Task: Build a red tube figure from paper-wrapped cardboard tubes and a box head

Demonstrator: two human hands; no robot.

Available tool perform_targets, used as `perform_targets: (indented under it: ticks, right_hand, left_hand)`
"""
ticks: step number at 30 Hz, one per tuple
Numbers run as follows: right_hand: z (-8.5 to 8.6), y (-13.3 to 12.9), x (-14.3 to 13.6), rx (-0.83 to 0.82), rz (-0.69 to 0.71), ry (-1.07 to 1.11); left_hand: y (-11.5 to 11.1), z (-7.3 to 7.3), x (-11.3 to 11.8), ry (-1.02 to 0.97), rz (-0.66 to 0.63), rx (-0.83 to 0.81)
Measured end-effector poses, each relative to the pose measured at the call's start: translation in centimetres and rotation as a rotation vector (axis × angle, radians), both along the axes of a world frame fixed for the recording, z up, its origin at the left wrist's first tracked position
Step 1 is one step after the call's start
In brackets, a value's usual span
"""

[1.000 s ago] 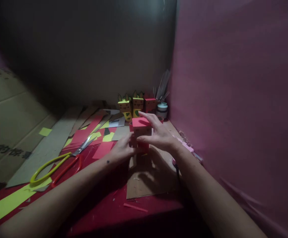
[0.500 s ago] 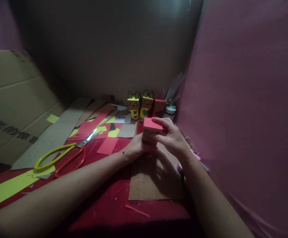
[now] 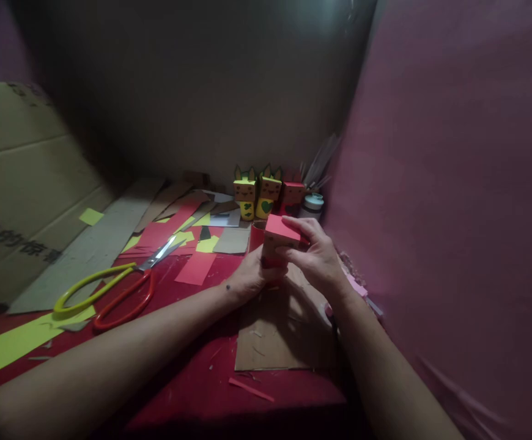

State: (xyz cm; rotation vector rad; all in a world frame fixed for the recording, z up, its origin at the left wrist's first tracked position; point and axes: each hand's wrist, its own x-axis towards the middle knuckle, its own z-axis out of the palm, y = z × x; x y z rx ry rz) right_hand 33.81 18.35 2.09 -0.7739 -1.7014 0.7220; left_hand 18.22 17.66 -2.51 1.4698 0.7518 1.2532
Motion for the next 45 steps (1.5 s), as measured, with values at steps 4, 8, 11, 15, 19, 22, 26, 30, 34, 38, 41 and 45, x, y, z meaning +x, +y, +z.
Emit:
perform_targets:
  ticks: [4,8,11,15,19,22,26,30,34,38,41,45]
  right_hand:
    - [0.6,-0.1,0.2,-0.011,0.033,-0.021]
    - [0.7,0.1,0.3,-0.005,0.052,-0.053]
    - [0.4,0.1,0.5,0.017,0.042,-0.079]
    - [0.1,0.0,0.6,-0.022,0.022,-0.144]
    - [-0.1,0.0,0.6,-0.049,0.052,-0.141]
    - [-0.2,0.0,0.7,-0.047,0.105,-0.116]
    - [0.0,0.0,1.2,-0.034,0.16,-0.056]
    - [0.1,-0.1,1.7,-0.063,0.168,-0.074]
    - [-0.1,-0.3,1.5,0.004,0.226,-0.074]
    - [-0.5,-0.6,0.9,-0.002,0.223,-0.1]
    - [-0.8,-0.5,0.7,0.015,0.199,-0.092]
    - [-1.0,-0.2,0.5,0.047,0.214,-0.076]
  left_hand:
    - [0.1,-0.1,0.0,-0.012,-0.026,0.003]
    - [0.2,-0.4,0.0,-0.029,-0.04,0.006]
    - [0.3,-0.5,0.1,-0.043,-0.052,0.011]
    - [0.4,-0.3,0.0,-0.057,-0.064,0.018]
    - [0.3,0.0,-0.1,-0.066,-0.077,0.025]
    - [0.2,0.1,0.0,-0.068,-0.075,0.027]
    - [0.2,0.2,0.1,-0.065,-0.048,0.024]
    - [-0.2,0.5,-0.3,-0.035,-0.048,0.011]
    - [-0.9,1.1,-1.0,0.006,-0.042,0.012]
    - [-1.2,1.8,-1.1,0.027,-0.043,0.03]
    - [-0.9,1.9,-1.0,0.028,-0.01,0.055]
    - [-0.4,1.4,-0.9,0.065,0.035,0.049]
